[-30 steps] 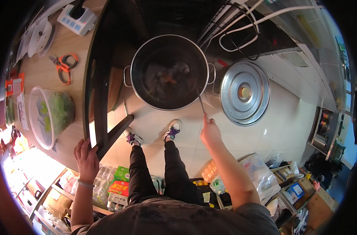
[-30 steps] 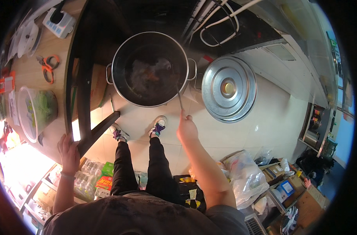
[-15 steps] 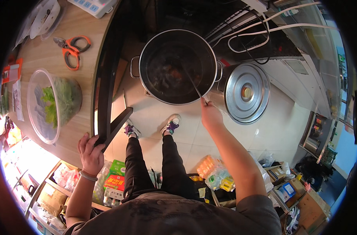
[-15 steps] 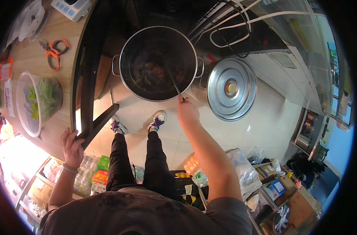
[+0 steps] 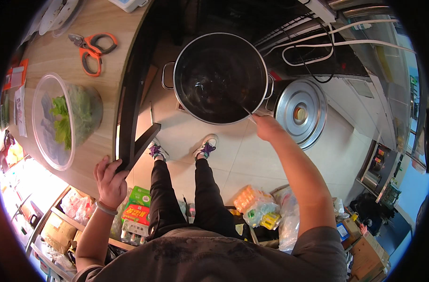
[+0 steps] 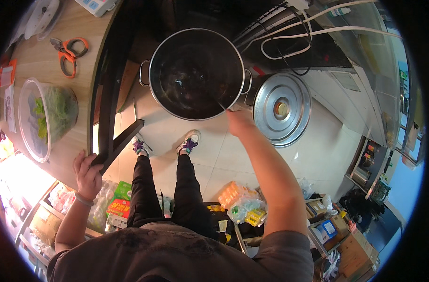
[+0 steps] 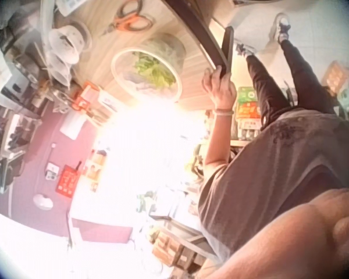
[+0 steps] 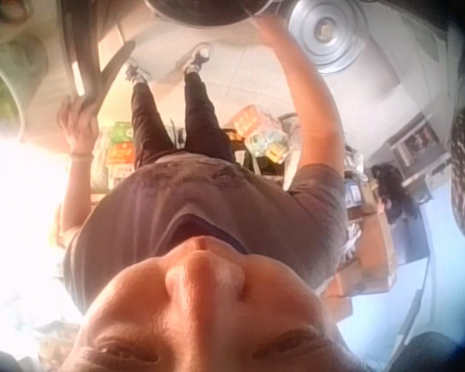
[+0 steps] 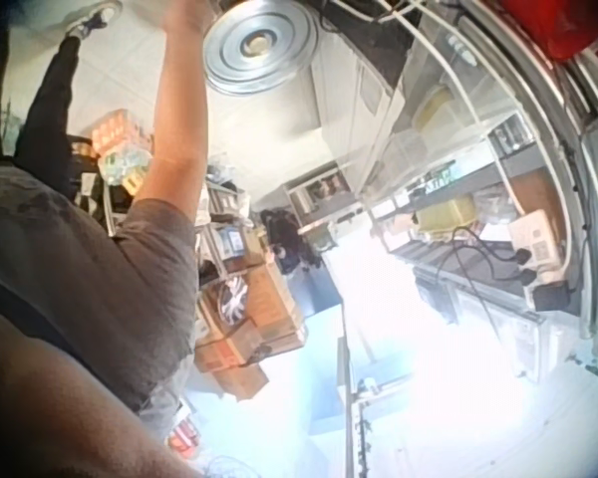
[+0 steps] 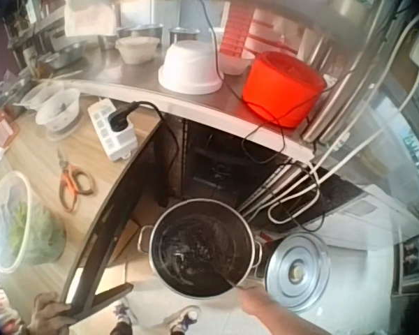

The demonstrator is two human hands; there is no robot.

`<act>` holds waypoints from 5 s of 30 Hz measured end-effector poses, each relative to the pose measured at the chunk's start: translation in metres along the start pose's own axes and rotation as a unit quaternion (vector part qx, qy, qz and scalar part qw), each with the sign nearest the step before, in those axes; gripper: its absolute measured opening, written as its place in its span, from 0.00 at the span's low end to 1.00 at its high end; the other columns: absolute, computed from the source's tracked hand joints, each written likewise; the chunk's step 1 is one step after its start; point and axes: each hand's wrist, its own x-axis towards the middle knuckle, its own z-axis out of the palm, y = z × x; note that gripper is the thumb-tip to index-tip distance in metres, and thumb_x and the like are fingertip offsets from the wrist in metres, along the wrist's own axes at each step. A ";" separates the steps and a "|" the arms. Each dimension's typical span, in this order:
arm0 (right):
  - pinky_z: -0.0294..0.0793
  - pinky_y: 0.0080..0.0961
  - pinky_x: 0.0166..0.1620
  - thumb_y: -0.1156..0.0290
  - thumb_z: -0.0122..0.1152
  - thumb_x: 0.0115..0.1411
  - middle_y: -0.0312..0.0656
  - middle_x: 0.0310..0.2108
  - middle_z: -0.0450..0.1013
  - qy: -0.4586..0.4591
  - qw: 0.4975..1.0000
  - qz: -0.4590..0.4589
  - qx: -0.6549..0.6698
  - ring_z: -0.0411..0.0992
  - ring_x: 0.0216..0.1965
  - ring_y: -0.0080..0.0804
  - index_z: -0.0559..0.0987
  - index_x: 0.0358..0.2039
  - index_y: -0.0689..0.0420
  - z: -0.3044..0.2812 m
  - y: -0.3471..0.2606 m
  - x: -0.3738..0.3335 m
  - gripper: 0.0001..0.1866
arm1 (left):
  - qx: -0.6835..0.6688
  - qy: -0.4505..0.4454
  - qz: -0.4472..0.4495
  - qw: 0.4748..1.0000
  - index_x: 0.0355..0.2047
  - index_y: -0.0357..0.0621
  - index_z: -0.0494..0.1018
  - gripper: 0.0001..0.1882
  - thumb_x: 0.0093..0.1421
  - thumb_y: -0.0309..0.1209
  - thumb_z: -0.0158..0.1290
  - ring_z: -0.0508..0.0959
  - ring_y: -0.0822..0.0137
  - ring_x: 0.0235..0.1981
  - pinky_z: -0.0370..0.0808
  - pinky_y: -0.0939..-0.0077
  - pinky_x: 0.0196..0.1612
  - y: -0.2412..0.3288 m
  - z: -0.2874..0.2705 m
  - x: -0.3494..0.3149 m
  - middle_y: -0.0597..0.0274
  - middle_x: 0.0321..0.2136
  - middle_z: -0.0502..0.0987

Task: The person assembles a takeout meal by placing lettuce and a cooked meat item into a plastic container, then ladles broth over it from a pot. They add a spoonful of sauce, seal the container with a lid, and place it into a paper bag.

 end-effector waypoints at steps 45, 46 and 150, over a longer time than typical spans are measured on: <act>0.59 0.14 0.17 0.79 0.54 0.59 0.32 0.28 0.66 -0.128 0.691 0.104 0.704 0.59 0.18 0.16 0.59 0.65 0.51 0.044 -0.028 -0.047 0.33 | -0.005 -0.004 -0.005 1.000 0.24 0.47 0.76 0.09 0.42 0.19 0.51 0.66 0.49 0.55 0.62 0.51 0.55 -0.002 0.000 0.000 0.60 0.42 0.76; 0.59 0.15 0.17 0.79 0.55 0.59 0.31 0.27 0.66 -0.112 0.683 0.096 0.715 0.59 0.18 0.16 0.59 0.65 0.51 0.050 -0.034 -0.046 0.34 | -0.004 -0.003 -0.005 1.000 0.24 0.47 0.76 0.09 0.42 0.19 0.51 0.66 0.49 0.55 0.62 0.51 0.54 -0.002 0.000 0.000 0.60 0.42 0.76; 0.60 0.14 0.19 0.83 0.50 0.60 0.35 0.33 0.68 -0.152 0.633 0.073 0.755 0.58 0.18 0.15 0.57 0.66 0.57 -0.129 -0.129 -0.297 0.33 | -0.691 -0.025 -0.382 0.613 0.68 0.68 0.41 0.37 0.61 0.19 0.30 0.79 0.50 0.43 0.80 0.62 0.43 0.052 0.121 0.149 0.56 0.60 0.61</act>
